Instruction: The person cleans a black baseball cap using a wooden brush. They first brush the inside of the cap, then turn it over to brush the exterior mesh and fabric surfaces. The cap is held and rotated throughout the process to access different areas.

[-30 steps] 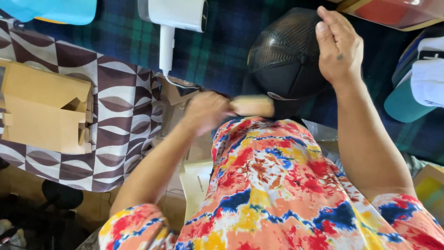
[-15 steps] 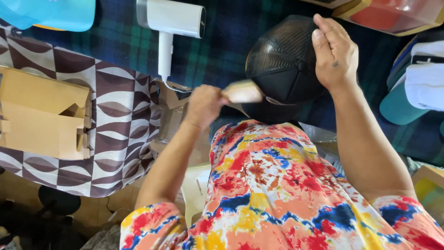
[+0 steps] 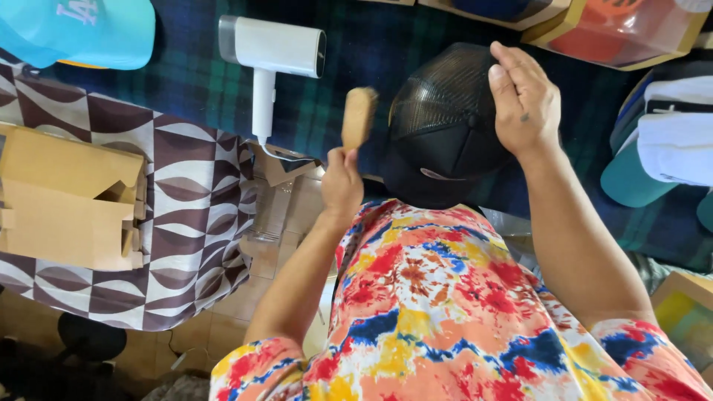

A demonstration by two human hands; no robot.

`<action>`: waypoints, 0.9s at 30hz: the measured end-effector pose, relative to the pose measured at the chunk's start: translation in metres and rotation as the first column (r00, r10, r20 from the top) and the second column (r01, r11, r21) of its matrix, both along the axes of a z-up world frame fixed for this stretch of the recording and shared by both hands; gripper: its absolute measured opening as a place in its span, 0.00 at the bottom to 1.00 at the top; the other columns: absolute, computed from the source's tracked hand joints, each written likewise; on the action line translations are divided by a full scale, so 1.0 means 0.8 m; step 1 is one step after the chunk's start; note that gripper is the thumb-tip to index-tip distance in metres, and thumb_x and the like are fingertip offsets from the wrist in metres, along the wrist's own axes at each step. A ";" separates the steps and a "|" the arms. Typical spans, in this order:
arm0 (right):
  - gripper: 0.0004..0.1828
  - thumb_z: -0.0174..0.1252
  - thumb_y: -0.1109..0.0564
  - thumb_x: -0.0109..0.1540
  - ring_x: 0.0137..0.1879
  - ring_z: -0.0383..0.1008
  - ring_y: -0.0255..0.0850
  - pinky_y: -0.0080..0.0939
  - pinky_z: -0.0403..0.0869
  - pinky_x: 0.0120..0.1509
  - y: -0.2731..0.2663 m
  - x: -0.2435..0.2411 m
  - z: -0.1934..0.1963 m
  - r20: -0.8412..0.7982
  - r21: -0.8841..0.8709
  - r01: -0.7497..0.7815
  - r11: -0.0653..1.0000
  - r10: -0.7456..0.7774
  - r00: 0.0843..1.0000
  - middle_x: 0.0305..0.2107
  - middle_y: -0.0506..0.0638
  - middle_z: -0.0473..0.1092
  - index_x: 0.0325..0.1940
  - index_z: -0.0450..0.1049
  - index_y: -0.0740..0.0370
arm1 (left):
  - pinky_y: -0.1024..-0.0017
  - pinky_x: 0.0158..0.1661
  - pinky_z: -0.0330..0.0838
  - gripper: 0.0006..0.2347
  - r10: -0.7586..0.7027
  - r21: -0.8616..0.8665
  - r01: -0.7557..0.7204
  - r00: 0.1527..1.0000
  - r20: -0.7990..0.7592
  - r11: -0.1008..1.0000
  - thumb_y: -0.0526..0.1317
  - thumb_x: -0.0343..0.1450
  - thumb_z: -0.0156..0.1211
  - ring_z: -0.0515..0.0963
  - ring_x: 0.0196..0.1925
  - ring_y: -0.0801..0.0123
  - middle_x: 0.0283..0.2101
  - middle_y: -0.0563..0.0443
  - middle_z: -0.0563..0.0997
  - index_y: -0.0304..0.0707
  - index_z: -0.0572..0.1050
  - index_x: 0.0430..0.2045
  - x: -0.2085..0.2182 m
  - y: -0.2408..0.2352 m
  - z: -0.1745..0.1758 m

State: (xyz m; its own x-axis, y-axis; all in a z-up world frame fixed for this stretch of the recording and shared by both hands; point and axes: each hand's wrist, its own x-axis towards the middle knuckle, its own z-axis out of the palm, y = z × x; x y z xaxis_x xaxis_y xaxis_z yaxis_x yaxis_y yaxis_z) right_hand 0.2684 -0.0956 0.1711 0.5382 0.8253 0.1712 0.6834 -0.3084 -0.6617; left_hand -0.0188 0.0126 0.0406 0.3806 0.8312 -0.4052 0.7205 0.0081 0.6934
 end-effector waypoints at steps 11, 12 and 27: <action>0.19 0.51 0.55 0.75 0.67 0.69 0.56 0.51 0.67 0.70 0.001 -0.001 0.002 -0.027 0.001 0.045 0.999 -0.045 0.999 0.60 0.65 0.71 0.67 0.73 0.69 | 0.42 0.35 0.65 0.21 -0.121 0.151 0.098 0.980 0.155 0.984 0.57 0.77 0.32 0.78 0.37 0.30 0.37 0.36 0.81 0.39 0.68 0.43 0.002 -0.028 -0.038; 0.20 0.50 0.54 0.75 0.67 0.69 0.56 0.51 0.67 0.70 0.002 -0.001 0.002 -0.046 -0.034 0.059 0.998 -0.061 0.997 0.61 0.64 0.71 0.67 0.73 0.66 | 0.39 0.37 0.63 0.19 -0.039 0.060 0.038 0.999 0.021 0.998 0.56 0.78 0.33 0.77 0.41 0.26 0.38 0.34 0.82 0.41 0.67 0.41 -0.007 -0.020 -0.023; 0.09 0.56 0.62 0.74 0.59 0.75 0.59 0.56 0.73 0.62 -0.011 0.003 -0.013 -0.049 0.166 0.244 0.955 -0.239 0.970 0.50 0.61 0.73 0.54 0.78 0.68 | 0.36 0.41 0.72 0.21 -0.356 -0.116 0.337 0.892 -0.277 0.934 0.60 0.79 0.33 0.80 0.42 0.25 0.30 0.24 0.79 0.42 0.66 0.35 0.034 0.057 0.091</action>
State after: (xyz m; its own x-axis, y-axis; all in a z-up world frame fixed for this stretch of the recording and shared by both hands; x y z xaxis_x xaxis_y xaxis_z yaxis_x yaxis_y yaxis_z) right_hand 0.2709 -0.1043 0.1610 0.7244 0.6303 0.2791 0.5827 -0.3435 -0.7365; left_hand 0.0088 0.0586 0.1132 0.4981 0.6371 -0.5882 0.8539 -0.2423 0.4607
